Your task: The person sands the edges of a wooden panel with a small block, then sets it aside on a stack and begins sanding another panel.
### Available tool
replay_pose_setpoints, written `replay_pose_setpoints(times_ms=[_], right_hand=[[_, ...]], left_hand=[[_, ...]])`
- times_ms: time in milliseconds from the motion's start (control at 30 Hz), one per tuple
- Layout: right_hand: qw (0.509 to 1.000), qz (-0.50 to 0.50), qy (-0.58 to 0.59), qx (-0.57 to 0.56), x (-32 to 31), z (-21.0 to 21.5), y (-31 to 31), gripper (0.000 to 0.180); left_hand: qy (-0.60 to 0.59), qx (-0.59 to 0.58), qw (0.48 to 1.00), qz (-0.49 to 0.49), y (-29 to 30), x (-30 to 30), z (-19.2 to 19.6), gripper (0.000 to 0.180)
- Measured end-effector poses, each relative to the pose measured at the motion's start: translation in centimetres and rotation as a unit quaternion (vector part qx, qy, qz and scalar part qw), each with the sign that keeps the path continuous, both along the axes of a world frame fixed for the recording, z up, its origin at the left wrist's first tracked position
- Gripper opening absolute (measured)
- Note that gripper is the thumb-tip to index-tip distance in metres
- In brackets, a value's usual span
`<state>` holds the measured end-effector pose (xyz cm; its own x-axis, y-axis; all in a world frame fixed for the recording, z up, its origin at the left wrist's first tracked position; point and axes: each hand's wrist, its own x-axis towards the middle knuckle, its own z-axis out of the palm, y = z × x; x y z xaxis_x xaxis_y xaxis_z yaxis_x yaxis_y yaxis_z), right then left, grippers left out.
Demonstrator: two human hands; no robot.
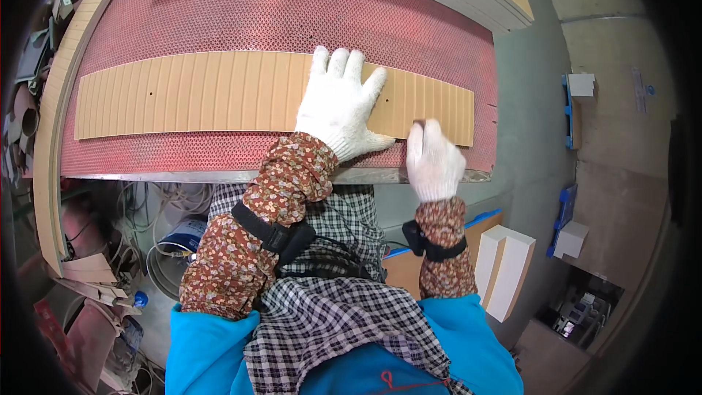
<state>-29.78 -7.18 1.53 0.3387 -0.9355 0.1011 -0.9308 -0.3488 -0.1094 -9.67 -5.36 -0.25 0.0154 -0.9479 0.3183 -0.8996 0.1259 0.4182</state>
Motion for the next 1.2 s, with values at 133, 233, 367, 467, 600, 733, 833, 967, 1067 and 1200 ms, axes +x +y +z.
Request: replay_pose_setpoints(times_ms=[133,233,367,467,600,733,833,967,1067,1200], right_hand=[[0.999,-0.015,0.038,0.028,-0.5,0.5,2.9,0.023],[1.000,-0.004,0.006,0.027,-1.3,0.4,4.0,0.022],[0.997,-0.020,-0.068,0.004,0.0,0.5,3.4,0.020],[0.998,-0.024,-0.050,0.009,0.1,0.2,3.1,0.020],[0.999,-0.004,-0.044,-0.006,0.2,0.0,3.2,0.021],[1.000,-0.007,-0.018,0.009,0.5,0.4,3.3,0.021],[1.000,-0.007,-0.003,0.016,0.7,0.6,3.1,0.021],[0.999,0.016,-0.046,0.005,1.0,0.7,2.0,0.023],[1.000,0.006,-0.017,0.026,2.2,0.8,-0.1,0.027],[0.998,-0.040,-0.006,0.050,3.8,1.0,-4.0,0.031]], left_hand=[[-0.003,0.008,1.000,-0.001,0.1,0.1,-0.1,0.091],[0.003,-0.006,1.000,-0.008,-0.3,-0.1,0.0,0.091],[0.005,-0.006,1.000,-0.006,-0.1,-0.1,-0.2,0.091],[0.006,-0.001,1.000,-0.006,-0.1,-0.1,0.1,0.091],[0.007,-0.014,1.000,-0.004,-0.1,-0.1,-0.1,0.092],[0.000,-0.006,1.000,-0.002,-0.1,-0.1,-0.1,0.092],[-0.003,-0.001,1.000,-0.005,-0.1,-0.2,-0.2,0.093],[-0.004,0.001,1.000,-0.002,-0.1,-0.1,0.0,0.093],[-0.006,0.002,1.000,0.002,0.0,0.1,0.0,0.092],[-0.009,0.004,1.000,-0.008,-0.2,-0.2,-0.2,0.091]])
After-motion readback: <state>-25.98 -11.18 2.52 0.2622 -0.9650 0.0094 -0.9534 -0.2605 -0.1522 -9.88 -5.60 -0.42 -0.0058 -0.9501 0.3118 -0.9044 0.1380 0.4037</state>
